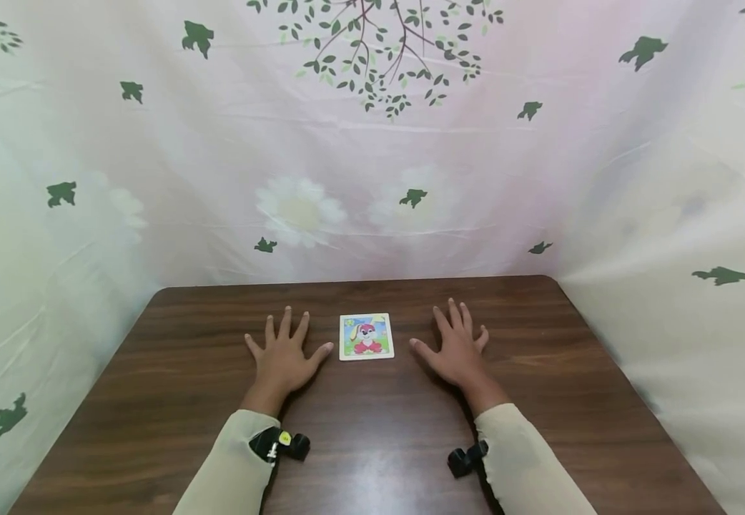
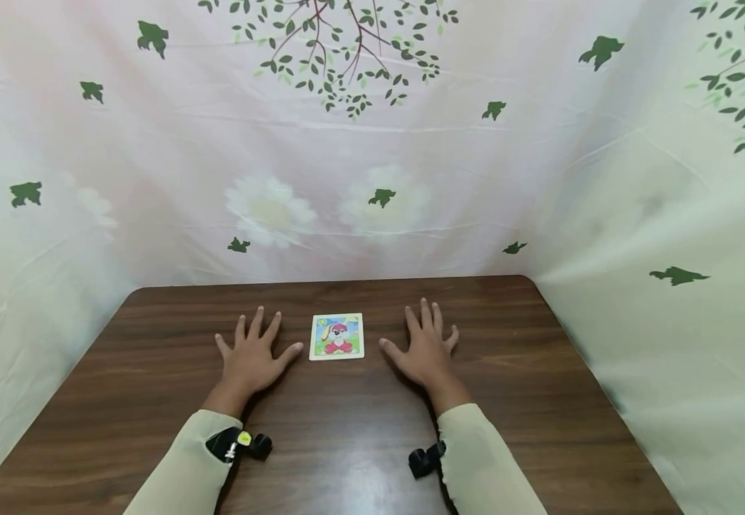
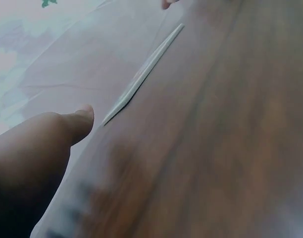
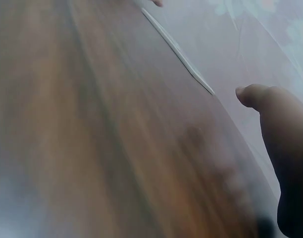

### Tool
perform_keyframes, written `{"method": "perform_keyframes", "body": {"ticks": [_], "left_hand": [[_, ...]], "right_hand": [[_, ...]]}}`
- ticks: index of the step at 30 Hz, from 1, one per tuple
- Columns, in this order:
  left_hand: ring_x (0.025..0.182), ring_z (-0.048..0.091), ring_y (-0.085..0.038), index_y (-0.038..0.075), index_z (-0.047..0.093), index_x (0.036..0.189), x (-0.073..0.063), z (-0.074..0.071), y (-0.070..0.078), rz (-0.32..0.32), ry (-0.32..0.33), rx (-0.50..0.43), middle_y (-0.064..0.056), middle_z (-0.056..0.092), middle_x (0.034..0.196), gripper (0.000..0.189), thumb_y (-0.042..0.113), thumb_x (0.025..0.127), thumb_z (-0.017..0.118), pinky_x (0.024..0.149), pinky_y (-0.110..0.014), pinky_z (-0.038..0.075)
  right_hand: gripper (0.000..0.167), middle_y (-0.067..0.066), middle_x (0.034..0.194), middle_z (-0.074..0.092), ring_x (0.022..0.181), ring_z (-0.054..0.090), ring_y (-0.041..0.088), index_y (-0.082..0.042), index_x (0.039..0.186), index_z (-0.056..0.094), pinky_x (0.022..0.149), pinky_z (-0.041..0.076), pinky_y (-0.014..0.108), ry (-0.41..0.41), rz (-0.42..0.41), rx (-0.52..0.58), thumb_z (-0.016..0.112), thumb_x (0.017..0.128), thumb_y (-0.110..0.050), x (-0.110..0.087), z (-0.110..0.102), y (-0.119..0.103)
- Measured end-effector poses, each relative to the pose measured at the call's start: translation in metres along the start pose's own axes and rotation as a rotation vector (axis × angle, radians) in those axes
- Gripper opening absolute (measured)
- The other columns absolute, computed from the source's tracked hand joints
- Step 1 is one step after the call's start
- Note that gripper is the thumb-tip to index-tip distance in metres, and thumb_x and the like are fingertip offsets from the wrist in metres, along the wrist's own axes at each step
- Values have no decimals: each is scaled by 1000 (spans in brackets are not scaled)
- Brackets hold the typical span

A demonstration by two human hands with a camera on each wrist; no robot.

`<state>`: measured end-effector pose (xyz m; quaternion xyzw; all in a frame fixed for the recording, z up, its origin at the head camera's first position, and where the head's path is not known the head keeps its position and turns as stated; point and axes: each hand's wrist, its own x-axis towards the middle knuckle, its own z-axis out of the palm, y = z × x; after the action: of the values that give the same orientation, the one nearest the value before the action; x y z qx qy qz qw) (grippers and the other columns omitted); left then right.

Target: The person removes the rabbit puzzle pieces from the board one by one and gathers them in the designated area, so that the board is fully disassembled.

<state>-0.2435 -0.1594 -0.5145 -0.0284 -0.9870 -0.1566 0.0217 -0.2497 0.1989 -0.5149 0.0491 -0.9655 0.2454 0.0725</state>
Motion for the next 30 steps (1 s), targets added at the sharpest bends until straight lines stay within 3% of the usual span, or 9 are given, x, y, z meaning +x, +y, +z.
{"method": "perform_keyframes", "body": {"ticks": [6, 11, 19, 30], "left_hand": [[170, 6, -53, 27, 26, 176, 19, 4, 16, 56, -21, -10, -9, 12, 186, 95, 83, 101, 45, 122, -89, -9], [171, 8, -50, 27, 28, 175, 26, 7, 24, 118, -58, -17, -7, 17, 185, 91, 79, 102, 48, 124, -87, -9], [170, 12, -50, 27, 34, 174, 25, 12, 31, 167, -89, -9, -7, 22, 184, 89, 77, 102, 49, 125, -88, -4], [170, 7, -53, 28, 39, 171, 17, 7, 30, 172, -103, -26, -8, 25, 184, 85, 75, 102, 54, 122, -90, -3]], "right_hand": [[91, 20, 183, 18, 171, 6, 45, -10, 169, 41, 121, 7, 85, -19, -65, 48, 67, 101, -64, 20, 6, -16], [78, 18, 179, 31, 171, 11, 43, -8, 164, 49, 122, 13, 80, -50, -159, 112, 68, 104, -54, 33, 17, -31], [52, 17, 167, 50, 168, 24, 39, -5, 150, 64, 122, 22, 75, -58, -301, 144, 69, 107, -35, 50, 39, -63], [43, 13, 166, 54, 167, 30, 35, -11, 148, 66, 123, 25, 72, -168, -363, 117, 66, 109, -30, 62, 54, -91]]}}
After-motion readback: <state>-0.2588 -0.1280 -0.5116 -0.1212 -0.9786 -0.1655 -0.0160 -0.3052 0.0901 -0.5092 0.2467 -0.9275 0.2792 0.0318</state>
